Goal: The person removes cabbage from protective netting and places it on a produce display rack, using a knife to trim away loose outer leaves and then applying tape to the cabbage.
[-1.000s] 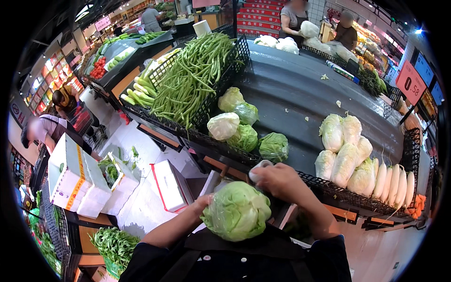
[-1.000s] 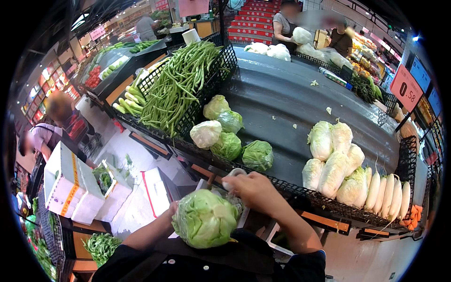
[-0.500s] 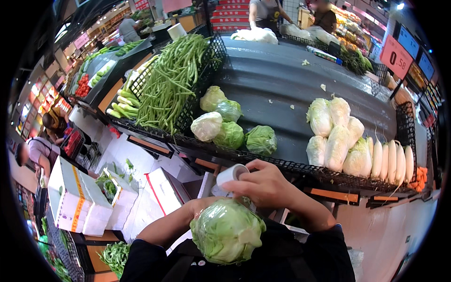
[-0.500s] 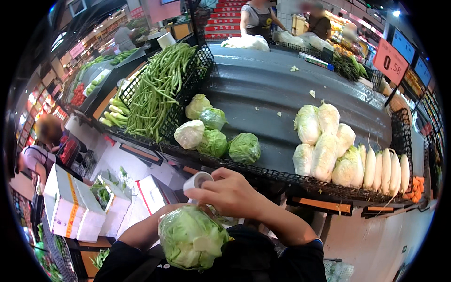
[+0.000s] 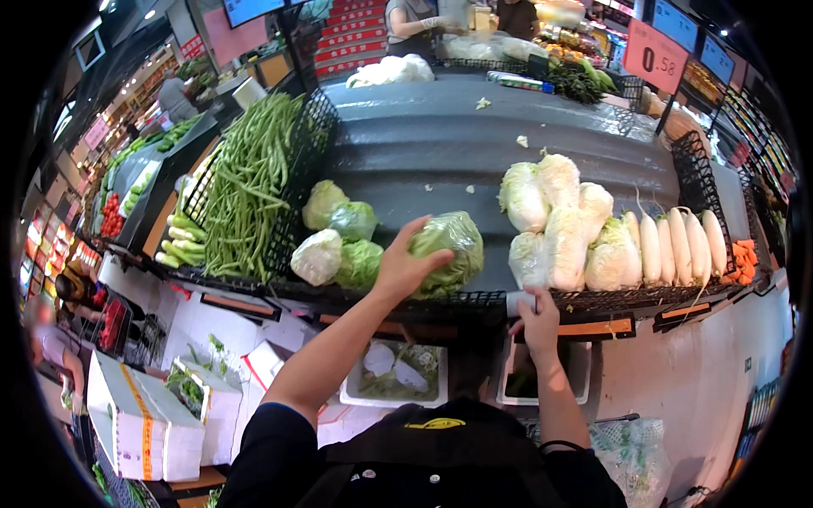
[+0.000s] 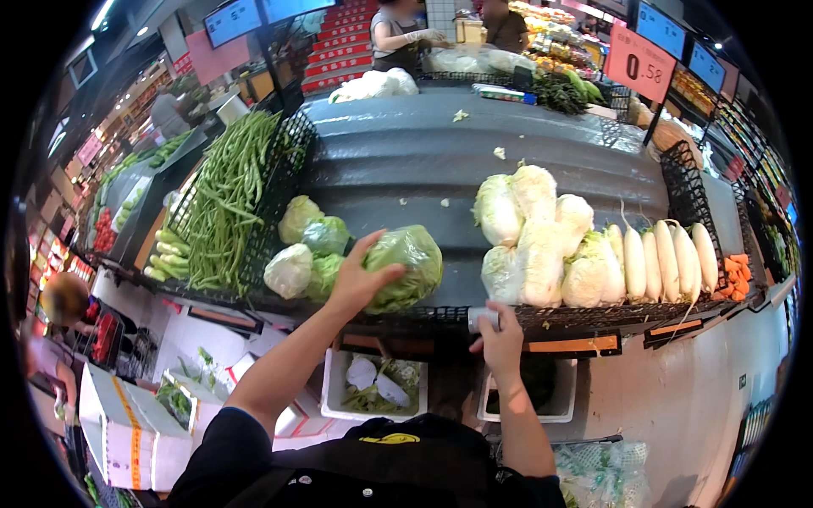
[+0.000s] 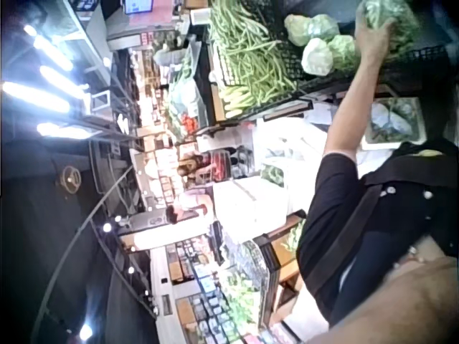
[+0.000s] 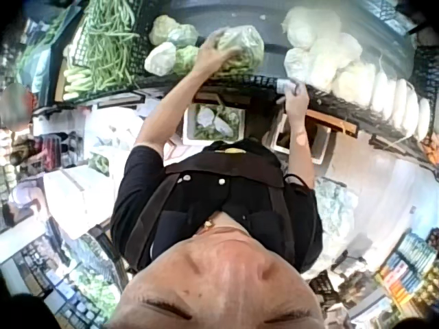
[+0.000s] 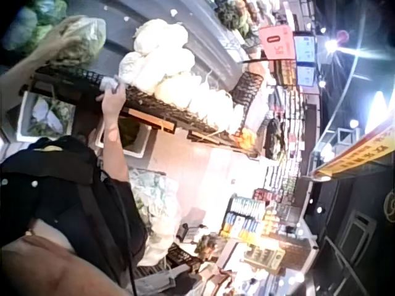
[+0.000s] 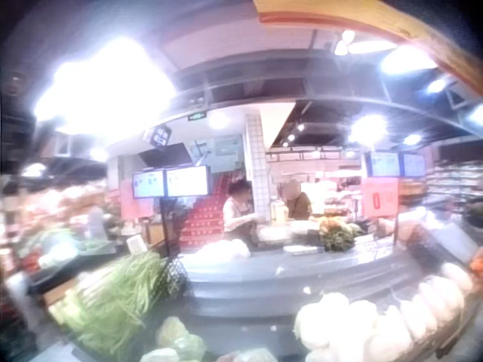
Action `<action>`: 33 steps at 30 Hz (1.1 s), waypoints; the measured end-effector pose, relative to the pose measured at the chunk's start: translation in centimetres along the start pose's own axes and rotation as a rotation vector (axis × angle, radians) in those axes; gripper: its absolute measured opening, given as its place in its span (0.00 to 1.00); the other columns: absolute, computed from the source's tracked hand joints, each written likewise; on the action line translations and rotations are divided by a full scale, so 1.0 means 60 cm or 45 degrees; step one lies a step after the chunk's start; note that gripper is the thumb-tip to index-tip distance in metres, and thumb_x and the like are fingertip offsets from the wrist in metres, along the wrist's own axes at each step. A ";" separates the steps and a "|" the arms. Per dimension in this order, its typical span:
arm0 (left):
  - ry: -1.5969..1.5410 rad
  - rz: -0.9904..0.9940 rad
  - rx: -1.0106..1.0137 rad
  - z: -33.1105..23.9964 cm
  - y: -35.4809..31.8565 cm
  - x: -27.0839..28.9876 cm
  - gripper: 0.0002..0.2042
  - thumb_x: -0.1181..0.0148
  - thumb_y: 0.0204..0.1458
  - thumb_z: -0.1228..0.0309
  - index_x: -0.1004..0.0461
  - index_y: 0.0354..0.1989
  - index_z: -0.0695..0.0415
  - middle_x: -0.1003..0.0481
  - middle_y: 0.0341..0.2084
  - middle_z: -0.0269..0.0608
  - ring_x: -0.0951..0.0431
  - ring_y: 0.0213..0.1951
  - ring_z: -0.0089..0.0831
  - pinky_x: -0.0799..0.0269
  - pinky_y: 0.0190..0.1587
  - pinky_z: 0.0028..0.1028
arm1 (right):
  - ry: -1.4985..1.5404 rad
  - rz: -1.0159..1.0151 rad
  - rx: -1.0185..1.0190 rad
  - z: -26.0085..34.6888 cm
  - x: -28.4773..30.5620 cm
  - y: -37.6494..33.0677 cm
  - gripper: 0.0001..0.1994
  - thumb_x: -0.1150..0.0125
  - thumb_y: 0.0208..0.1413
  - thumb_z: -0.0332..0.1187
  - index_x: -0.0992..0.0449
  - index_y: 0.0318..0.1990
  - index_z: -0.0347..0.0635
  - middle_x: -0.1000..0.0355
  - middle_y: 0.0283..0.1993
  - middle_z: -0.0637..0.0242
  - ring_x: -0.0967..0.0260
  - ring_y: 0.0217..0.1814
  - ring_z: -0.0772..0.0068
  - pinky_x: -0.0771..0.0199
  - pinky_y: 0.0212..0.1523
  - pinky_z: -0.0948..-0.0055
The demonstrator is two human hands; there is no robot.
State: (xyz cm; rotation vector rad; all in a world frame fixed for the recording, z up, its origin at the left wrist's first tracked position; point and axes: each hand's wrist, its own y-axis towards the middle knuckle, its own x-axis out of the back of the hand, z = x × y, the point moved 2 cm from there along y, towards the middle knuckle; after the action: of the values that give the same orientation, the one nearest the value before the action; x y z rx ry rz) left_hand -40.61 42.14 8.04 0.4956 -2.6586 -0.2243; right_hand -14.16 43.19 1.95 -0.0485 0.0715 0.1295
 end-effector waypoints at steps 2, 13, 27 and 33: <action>0.493 0.095 -0.225 0.009 0.042 -0.065 0.32 0.29 0.40 0.56 0.32 0.58 0.41 0.35 0.58 0.42 0.28 0.50 0.42 0.32 0.52 0.37 | 0.064 -0.015 -0.021 -0.015 0.040 -0.015 0.17 0.53 0.56 0.22 0.34 0.53 0.32 0.30 0.40 0.57 0.33 0.18 0.75 0.31 0.19 0.79; 0.853 0.262 -0.498 0.076 0.012 -0.182 0.12 0.38 0.45 0.65 0.20 0.40 0.50 0.28 0.52 0.41 0.36 0.59 0.47 0.42 0.59 0.48 | -0.332 0.099 0.187 -0.021 0.044 0.001 0.18 0.52 0.59 0.23 0.39 0.57 0.38 0.27 0.43 0.55 0.32 0.20 0.76 0.29 0.23 0.77; -0.010 -0.221 0.841 0.290 -0.426 0.234 0.10 0.41 0.49 0.70 0.20 0.34 0.63 0.20 0.26 0.40 0.22 0.29 0.25 0.28 0.35 0.24 | -1.228 0.623 0.854 -0.078 -0.357 0.036 0.15 0.39 0.48 0.29 0.28 0.46 0.44 0.35 0.53 0.59 0.31 0.47 0.50 0.30 0.45 0.57; -0.367 0.140 0.934 0.351 -0.426 0.261 0.11 0.42 0.51 0.73 0.22 0.40 0.65 0.21 0.29 0.40 0.22 0.31 0.25 0.29 0.33 0.21 | -1.170 0.197 0.868 -0.064 -0.235 -0.105 0.08 0.37 0.45 0.28 0.26 0.35 0.44 0.29 0.41 0.65 0.31 0.43 0.59 0.31 0.45 0.63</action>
State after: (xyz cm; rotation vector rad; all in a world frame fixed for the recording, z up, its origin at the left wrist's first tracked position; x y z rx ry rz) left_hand -55.18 14.32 -10.80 0.5574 -2.9835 0.7968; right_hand -27.57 34.93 -0.55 0.6980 -0.8006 0.2652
